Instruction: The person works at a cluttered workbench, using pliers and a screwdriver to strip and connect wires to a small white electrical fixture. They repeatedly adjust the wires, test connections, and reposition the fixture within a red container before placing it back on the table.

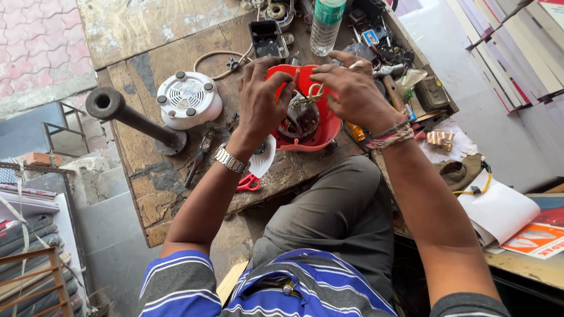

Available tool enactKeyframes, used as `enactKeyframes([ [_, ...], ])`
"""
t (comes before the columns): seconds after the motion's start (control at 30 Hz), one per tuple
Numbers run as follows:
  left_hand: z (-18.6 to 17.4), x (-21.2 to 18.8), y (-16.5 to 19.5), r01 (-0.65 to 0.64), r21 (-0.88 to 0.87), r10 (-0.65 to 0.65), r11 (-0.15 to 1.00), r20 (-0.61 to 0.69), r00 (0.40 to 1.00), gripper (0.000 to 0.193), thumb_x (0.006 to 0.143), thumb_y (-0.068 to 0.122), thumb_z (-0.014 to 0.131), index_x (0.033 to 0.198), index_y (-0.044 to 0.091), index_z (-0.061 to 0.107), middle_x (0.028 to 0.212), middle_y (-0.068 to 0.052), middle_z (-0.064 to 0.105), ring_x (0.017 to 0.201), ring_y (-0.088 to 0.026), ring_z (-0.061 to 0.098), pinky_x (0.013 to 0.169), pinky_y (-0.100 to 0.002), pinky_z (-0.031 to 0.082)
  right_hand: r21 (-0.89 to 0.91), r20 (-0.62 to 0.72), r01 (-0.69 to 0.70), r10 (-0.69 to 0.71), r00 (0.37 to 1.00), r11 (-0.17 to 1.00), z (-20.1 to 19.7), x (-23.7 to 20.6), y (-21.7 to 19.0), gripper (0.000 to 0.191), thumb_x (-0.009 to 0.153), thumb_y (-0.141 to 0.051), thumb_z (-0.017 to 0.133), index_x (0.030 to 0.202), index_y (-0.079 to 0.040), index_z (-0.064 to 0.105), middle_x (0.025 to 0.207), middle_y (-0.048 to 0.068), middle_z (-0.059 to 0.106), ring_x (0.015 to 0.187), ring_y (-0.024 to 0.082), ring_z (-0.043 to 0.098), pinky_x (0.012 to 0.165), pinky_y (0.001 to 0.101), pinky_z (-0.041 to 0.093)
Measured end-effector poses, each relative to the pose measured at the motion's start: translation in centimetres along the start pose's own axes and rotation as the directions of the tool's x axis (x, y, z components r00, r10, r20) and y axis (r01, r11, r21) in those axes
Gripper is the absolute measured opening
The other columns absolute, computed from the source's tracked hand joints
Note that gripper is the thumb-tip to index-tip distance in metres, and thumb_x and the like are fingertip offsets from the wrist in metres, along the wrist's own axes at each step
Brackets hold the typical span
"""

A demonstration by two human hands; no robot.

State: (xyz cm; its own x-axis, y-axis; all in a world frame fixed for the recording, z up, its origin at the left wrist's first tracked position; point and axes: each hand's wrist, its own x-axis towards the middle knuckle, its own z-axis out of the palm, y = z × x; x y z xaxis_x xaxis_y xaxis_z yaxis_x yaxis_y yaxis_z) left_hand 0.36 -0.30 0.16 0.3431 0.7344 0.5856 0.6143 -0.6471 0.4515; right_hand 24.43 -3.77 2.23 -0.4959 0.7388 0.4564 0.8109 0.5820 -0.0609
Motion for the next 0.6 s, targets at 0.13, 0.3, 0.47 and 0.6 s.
enactKeyframes([
  [0.13, -0.6, 0.2, 0.5, -0.126, -0.08, 0.13, 0.989, 0.049, 0.99, 0.026, 0.094, 0.018, 0.078, 0.118, 0.013, 0.073, 0.133, -0.008, 0.067, 0.132, -0.03, 0.054, 0.108, -0.046, 0.042, 0.035, 0.048, -0.024, 0.022, 0.999, 0.999, 0.3, 1.0, -0.8, 0.048, 0.079, -0.004, 0.077, 0.127, -0.01, 0.072, 0.119, 0.01, 0.073, 0.131, 0.029, 0.061, 0.111, 0.0466, 0.037],
  [0.3, 0.0, 1.6, 1.3, -0.168, -0.121, 0.187, 0.978, 0.177, 0.966, 0.047, 0.088, 0.018, 0.077, 0.133, 0.011, 0.064, 0.127, -0.01, 0.069, 0.125, -0.03, 0.056, 0.101, -0.049, 0.041, 0.305, 0.12, -0.146, 0.114, 0.986, 0.941, 0.3, 0.9, 0.3, 0.034, 0.092, -0.018, 0.083, 0.121, -0.005, 0.07, 0.115, 0.013, 0.073, 0.117, 0.03, 0.065, 0.101, 0.0456, 0.042],
  [0.47, 1.5, 3.1, 0.4, 0.053, -0.21, 0.02, 0.976, 0.33, 0.944, 0.039, 0.09, 0.016, 0.073, 0.127, 0.011, 0.063, 0.098, -0.009, 0.074, 0.097, -0.028, 0.067, 0.085, -0.045, 0.05, 0.559, 0.096, -0.255, 0.244, 0.965, 0.789, 0.2, 0.7, 0.7, 0.03, 0.091, -0.016, 0.08, 0.118, -0.006, 0.068, 0.115, 0.01, 0.071, 0.115, 0.028, 0.066, 0.103, 0.0394, 0.05],
  [0.6, 3.2, 3.0, -0.6, 0.189, -0.245, -0.073, 0.951, 0.417, 0.906, 0.035, 0.096, 0.013, 0.066, 0.127, 0.009, 0.051, 0.074, -0.006, 0.065, 0.065, -0.02, 0.063, 0.058, -0.038, 0.049, 0.57, 0.107, -0.233, 0.21, 0.972, 0.788, 0.2, 0.9, 0.5, 0.036, 0.089, -0.014, 0.081, 0.121, -0.006, 0.066, 0.115, 0.01, 0.068, 0.117, 0.028, 0.063, 0.103, 0.0409, 0.05],
])
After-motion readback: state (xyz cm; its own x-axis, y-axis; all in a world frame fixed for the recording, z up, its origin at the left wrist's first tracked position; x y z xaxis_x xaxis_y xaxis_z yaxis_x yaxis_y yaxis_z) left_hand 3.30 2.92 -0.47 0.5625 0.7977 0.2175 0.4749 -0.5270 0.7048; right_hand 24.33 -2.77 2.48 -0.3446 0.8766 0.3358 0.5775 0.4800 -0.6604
